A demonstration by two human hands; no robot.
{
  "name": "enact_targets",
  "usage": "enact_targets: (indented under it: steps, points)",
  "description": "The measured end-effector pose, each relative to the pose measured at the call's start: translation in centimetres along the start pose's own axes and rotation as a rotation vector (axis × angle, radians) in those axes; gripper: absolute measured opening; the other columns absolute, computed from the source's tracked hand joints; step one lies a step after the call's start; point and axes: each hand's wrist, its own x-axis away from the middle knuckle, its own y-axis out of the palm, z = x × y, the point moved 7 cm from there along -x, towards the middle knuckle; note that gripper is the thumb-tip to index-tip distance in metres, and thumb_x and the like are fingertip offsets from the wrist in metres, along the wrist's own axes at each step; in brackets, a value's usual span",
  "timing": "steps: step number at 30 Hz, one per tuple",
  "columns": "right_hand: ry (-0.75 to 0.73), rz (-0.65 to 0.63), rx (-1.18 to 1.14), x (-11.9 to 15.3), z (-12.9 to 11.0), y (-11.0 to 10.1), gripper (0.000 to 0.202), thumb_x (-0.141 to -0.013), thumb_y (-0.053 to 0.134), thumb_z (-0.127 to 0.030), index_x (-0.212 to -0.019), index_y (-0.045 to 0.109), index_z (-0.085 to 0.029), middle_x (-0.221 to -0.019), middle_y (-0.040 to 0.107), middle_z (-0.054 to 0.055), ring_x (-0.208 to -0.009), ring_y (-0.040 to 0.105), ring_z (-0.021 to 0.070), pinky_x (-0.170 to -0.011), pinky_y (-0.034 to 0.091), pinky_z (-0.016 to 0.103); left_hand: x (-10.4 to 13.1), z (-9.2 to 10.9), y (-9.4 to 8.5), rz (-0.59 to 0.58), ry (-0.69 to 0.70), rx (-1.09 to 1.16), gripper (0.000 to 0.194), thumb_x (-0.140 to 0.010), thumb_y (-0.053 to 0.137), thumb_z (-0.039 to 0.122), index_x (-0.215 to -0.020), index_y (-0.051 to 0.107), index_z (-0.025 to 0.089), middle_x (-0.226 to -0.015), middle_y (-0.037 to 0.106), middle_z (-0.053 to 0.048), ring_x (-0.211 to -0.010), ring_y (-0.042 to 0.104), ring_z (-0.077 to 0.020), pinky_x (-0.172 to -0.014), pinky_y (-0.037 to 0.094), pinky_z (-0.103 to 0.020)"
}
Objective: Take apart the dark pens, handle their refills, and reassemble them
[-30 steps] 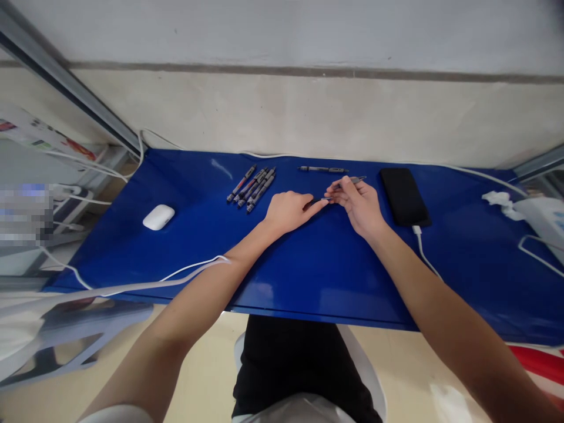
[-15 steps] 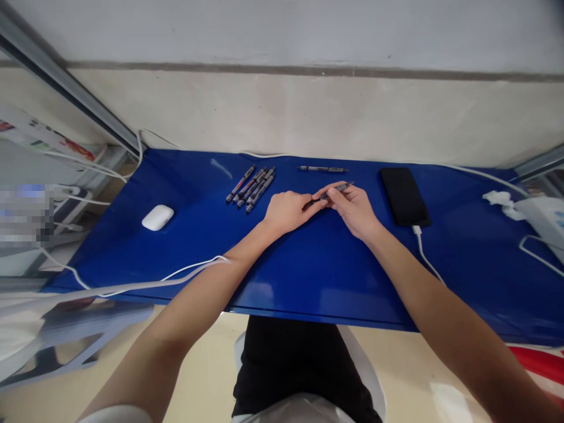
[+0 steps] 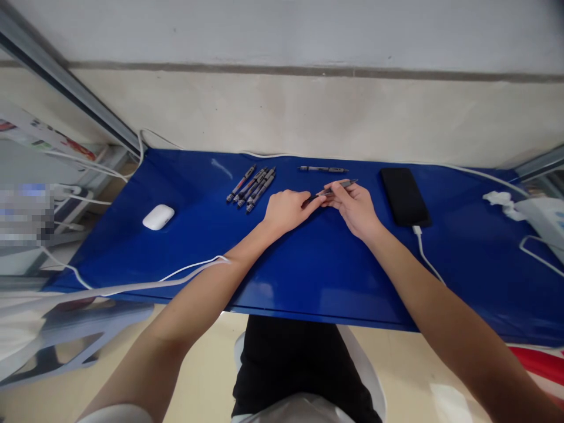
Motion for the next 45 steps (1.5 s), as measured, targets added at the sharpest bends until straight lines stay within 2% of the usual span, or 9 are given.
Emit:
enact_targets:
  steps: [7,16,22,27,33,45]
  points:
    - [-0.011,0.010,-0.015,-0.04,-0.15,-0.14,0.035,-0.082,0.078,-0.056,-0.090,0.073,-0.022,-0.087,0.079,0.006,-0.081,0.075,0.0201,-0.080,0.060,0.036,0.01,-0.08,-0.10,-0.001,-0.032,0.027,0.067,-0.099,0.034,0.069,-0.072,0.070,0.020,-0.069,0.070,-0.008,-0.063,0.063,-0.0216,-0.056,0.025,-0.030]
    - [0.010,0.038,-0.023,-0.11,-0.01,-0.39,0.038,-0.080,0.079,-0.057,-0.090,0.071,-0.021,-0.083,0.077,0.006,-0.079,0.074,0.0195,-0.079,0.059,0.035,-0.01,-0.18,-0.11,-0.008,-0.045,0.066,0.067,-0.098,0.035,0.070,-0.071,0.069,0.019,-0.067,0.069,-0.008,-0.064,0.063,-0.0214,-0.057,0.030,-0.030]
    - [-0.009,0.042,-0.017,-0.29,0.19,-0.51,0.035,-0.079,0.081,-0.054,-0.089,0.073,-0.021,-0.080,0.073,0.004,-0.074,0.070,0.0173,-0.075,0.058,0.034,0.01,-0.09,-0.16,0.024,-0.026,0.023,0.069,-0.099,0.032,0.071,-0.066,0.065,0.020,-0.065,0.068,-0.007,-0.061,0.061,-0.0208,-0.054,0.024,-0.030]
    - [-0.021,0.048,-0.066,-0.38,0.15,-0.67,0.029,-0.082,0.080,-0.050,-0.091,0.073,-0.024,-0.085,0.070,0.003,-0.078,0.067,0.0149,-0.075,0.057,0.030,-0.01,0.00,-0.21,0.020,-0.020,0.012,0.068,-0.099,0.032,0.070,-0.067,0.066,0.020,-0.066,0.069,-0.007,-0.061,0.062,-0.0207,-0.054,0.026,-0.030]
    - [-0.041,0.037,-0.096,-0.42,-0.08,-0.59,0.025,-0.083,0.079,-0.050,-0.089,0.074,-0.026,-0.079,0.061,-0.001,-0.072,0.060,0.0121,-0.071,0.055,0.027,-0.03,0.06,-0.27,0.021,-0.019,0.019,0.069,-0.099,0.032,0.070,-0.066,0.066,0.020,-0.065,0.069,-0.007,-0.060,0.060,-0.0204,-0.055,0.025,-0.030]
    - [-0.023,-0.058,0.015,0.10,-0.40,0.27,0.029,-0.084,0.078,-0.050,-0.100,0.079,-0.025,-0.094,0.075,0.005,-0.087,0.070,0.0180,-0.077,0.056,0.032,0.03,0.01,-0.11,0.016,-0.014,-0.001,0.065,-0.100,0.034,0.067,-0.070,0.069,0.021,-0.067,0.070,-0.007,-0.062,0.062,-0.0208,-0.055,0.027,-0.030]
